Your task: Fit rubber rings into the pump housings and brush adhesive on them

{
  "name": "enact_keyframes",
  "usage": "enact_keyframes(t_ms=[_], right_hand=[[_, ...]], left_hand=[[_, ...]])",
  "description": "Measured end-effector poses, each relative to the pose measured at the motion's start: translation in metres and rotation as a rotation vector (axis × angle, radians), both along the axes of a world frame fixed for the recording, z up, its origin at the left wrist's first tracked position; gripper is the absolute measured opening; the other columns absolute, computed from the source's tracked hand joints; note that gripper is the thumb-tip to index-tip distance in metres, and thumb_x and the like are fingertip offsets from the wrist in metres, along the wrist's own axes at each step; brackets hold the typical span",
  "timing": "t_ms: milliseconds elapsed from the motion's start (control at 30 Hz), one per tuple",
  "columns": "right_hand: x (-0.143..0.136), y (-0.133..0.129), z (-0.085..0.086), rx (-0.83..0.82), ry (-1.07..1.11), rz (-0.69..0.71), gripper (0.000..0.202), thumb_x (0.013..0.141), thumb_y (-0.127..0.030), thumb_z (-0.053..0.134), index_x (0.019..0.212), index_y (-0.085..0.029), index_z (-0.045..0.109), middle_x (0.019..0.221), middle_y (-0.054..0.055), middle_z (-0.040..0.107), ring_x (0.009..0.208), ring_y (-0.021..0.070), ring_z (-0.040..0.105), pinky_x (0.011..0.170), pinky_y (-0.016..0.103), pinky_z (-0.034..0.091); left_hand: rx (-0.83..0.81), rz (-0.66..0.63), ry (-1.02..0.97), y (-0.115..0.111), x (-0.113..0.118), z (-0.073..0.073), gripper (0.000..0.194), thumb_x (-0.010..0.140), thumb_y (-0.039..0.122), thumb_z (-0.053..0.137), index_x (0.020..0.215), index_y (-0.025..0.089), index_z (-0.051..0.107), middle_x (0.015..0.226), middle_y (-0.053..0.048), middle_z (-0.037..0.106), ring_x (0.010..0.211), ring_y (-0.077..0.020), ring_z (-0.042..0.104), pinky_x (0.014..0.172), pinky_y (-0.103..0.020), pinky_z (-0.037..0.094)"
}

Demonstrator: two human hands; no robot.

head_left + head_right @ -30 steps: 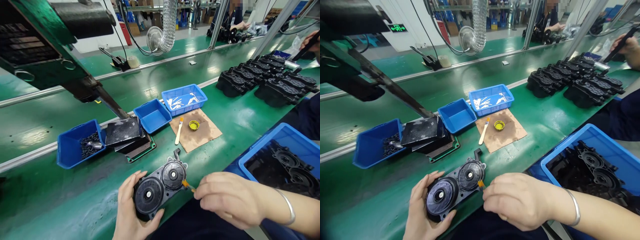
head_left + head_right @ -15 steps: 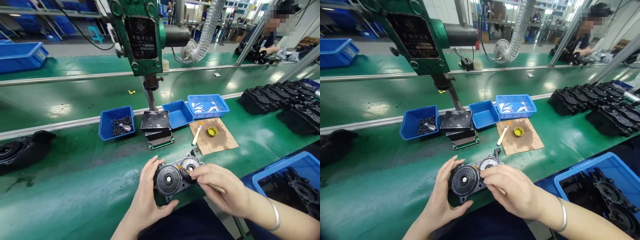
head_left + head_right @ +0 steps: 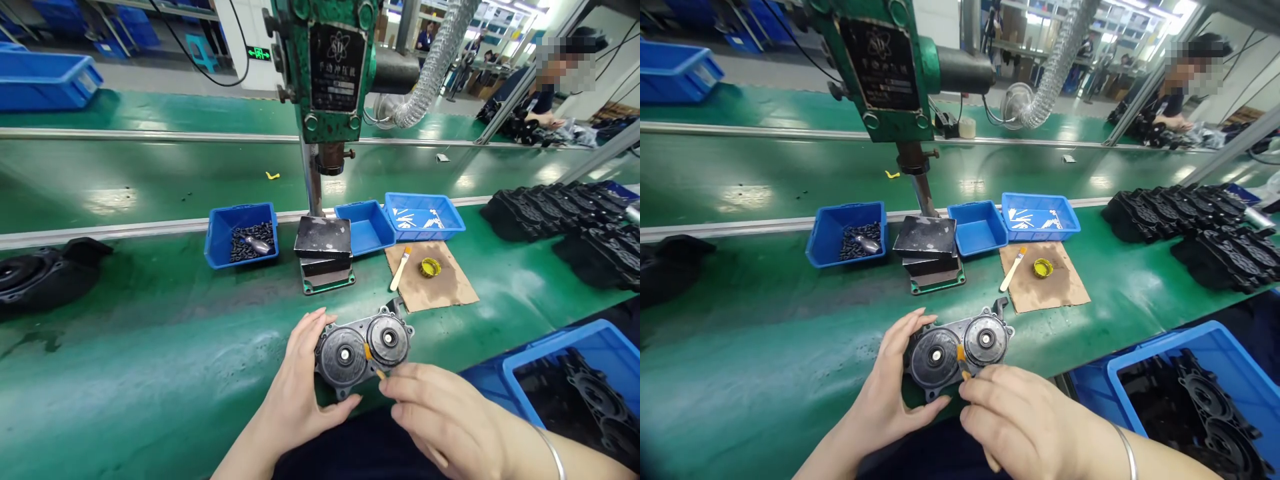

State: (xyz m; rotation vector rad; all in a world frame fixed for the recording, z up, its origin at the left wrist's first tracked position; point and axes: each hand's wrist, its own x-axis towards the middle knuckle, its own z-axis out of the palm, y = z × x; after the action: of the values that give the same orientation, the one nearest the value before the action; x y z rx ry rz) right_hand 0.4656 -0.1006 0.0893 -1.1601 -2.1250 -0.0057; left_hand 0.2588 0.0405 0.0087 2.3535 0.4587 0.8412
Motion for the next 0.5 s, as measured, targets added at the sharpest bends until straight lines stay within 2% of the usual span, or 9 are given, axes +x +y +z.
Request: enact_keyframes(t_ms=[167,267,433,500], right_hand=[[-0.014,0.003,0.011,-0.013,-0.030,0.093,0.022,0.101,-0.011,0.045,0.104,-0.009,0.067,0.091,0.015,0.079,0.086,0.0228,0.075,0.089,0.033,0.063],[-0.024,0.010,0.012,-0.037,-0.039,0.133,0.022,0.103,-0.012,0.046,0.098,-0.011,0.068,0.091,0.011,0.079,0.087,0.0200,0.075,0.092,0.028,0.062],[-0.036,0.023,0.008,0.122,0.046,0.113,0.032,0.107,-0.015,0.040,0.089,-0.013,0.066,0.087,0.007,0.079,0.084,0.0164,0.075,0.100,0.025,0.057],[-0.036,0.026,0.011,0.098,-0.017,0.157,0.030,0.105,-0.012,0.042,0.090,-0.011,0.068,0.091,0.009,0.080,0.089,0.0181,0.076,0.102,0.028,0.057]], left_hand=[[-0.009,-0.003,-0.016,0.000,0.000,-0.001,0.099,0.085,0.033,0.075,0.159,0.014,0.013,0.146,-0.022,0.049,0.148,-0.0379,0.036,0.118,-0.063,0.038],[-0.039,-0.014,-0.023,0.000,-0.001,-0.004,0.102,0.084,0.038,0.078,0.159,0.015,0.012,0.147,-0.023,0.048,0.149,-0.0394,0.035,0.119,-0.065,0.036],[-0.073,-0.033,-0.049,0.000,-0.003,-0.009,0.110,0.082,0.048,0.080,0.159,0.015,0.008,0.151,-0.025,0.044,0.151,-0.0393,0.031,0.122,-0.065,0.031],[-0.081,-0.031,-0.062,0.000,-0.004,-0.009,0.110,0.083,0.049,0.080,0.159,0.016,0.008,0.151,-0.025,0.044,0.152,-0.0392,0.031,0.122,-0.065,0.030]])
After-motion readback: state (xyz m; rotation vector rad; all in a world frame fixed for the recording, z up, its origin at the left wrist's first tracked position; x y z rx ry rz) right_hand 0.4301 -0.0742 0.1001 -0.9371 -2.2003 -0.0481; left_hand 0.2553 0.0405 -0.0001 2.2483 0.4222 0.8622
